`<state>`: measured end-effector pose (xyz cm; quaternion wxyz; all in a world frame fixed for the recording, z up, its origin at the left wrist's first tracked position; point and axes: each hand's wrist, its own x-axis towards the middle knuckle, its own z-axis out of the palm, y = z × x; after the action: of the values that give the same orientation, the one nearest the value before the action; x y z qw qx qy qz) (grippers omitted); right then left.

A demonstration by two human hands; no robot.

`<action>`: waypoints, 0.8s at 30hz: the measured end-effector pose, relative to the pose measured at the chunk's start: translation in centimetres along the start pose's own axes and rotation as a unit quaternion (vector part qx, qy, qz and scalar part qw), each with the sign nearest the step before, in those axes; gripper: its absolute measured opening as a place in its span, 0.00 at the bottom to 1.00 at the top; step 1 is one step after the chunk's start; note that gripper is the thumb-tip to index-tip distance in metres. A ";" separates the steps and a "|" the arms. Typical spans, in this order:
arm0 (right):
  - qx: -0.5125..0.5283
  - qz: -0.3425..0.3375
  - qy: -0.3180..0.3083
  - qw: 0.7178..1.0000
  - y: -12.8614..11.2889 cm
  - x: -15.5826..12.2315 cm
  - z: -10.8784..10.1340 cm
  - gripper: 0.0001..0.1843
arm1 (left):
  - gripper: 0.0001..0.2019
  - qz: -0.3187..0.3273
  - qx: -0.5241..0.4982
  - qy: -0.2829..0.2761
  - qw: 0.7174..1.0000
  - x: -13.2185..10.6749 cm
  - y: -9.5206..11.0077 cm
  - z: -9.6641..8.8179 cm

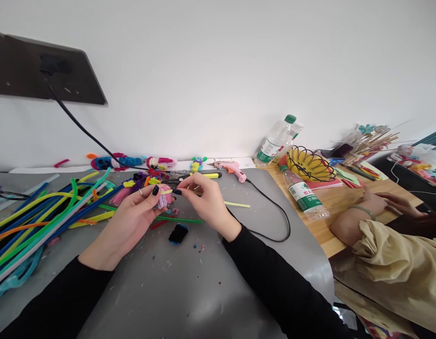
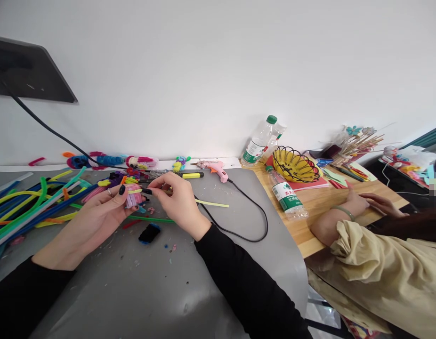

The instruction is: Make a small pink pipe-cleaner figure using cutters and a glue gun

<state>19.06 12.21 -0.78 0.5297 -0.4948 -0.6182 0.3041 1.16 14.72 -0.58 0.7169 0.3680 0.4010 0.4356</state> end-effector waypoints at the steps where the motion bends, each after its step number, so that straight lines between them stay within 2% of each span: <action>1: 0.003 0.003 0.001 1.000 0.0 0.0 0.0 0.03 | 0.26 0.001 0.005 -0.001 1.000 0.0 0.0 0.0; 11: 0.001 0.005 0.008 1.000 -0.1 -0.2 0.1 0.02 | 0.27 0.019 0.018 0.007 1.000 -0.3 0.2 0.6; 14: 0.000 0.001 0.014 1.000 0.0 -0.3 0.1 0.06 | 0.26 0.029 0.020 -0.001 0.999 -0.2 0.0 0.4; 20: -0.020 -0.047 0.000 0.999 -0.4 -0.3 0.0 0.03 | 0.20 0.047 0.045 -0.016 0.998 -0.1 -0.3 -0.1; 24: -0.032 -0.061 -0.015 0.997 -0.6 -0.4 0.0 0.05 | 0.14 0.044 0.069 -0.011 0.997 -0.3 -0.2 -0.1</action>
<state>18.85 11.64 -0.42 0.5215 -0.4680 -0.6650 0.2585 1.07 14.41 -0.73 0.6745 0.4385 0.4055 0.4339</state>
